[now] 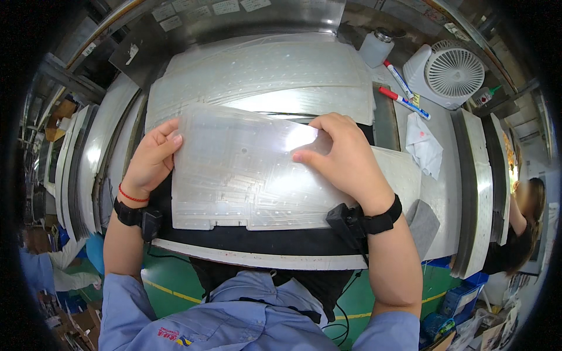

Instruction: Manually sorting and stacking translucent plastic electronic components or keyboard layers.

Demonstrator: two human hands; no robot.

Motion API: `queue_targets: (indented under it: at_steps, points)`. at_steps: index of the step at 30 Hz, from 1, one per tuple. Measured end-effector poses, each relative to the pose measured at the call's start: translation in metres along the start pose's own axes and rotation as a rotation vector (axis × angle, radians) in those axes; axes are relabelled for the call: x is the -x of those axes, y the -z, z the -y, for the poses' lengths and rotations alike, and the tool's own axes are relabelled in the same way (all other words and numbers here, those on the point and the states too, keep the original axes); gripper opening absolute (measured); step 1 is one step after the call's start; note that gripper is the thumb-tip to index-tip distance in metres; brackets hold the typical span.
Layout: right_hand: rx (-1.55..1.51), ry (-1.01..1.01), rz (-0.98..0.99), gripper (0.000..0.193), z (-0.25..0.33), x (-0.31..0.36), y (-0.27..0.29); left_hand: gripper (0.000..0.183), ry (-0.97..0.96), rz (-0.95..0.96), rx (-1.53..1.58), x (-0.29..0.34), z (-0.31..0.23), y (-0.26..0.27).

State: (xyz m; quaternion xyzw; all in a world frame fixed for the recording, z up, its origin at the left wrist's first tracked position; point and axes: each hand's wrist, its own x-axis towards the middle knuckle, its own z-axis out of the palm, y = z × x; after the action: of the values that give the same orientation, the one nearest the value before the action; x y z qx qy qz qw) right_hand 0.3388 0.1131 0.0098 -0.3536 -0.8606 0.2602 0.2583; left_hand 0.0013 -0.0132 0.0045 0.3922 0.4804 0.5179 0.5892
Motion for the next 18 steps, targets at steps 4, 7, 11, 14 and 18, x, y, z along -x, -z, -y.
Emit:
queue_targets:
  at_steps: [4,7,11,14,18]
  points:
    - [0.014,0.007,-0.014,0.047,0.0,0.0,0.002,0.04,-0.058,-0.074,-0.138,0.0,0.004,0.004]
    - [0.001,0.01,-0.063,0.045,0.003,0.001,0.002,0.038,-0.255,-0.159,-0.327,0.003,0.007,0.008]
    - [-0.041,0.061,-0.122,0.045,0.015,-0.001,0.002,0.034,-0.237,-0.05,-0.442,0.006,0.002,0.017]
    - [0.018,0.177,-0.21,0.042,0.015,0.0,0.0,0.026,-0.181,-0.14,-0.232,0.003,0.004,0.0]
    - [0.065,0.264,-0.378,0.035,0.016,0.0,0.005,0.016,-0.211,-0.266,-0.157,-0.003,0.002,0.028]
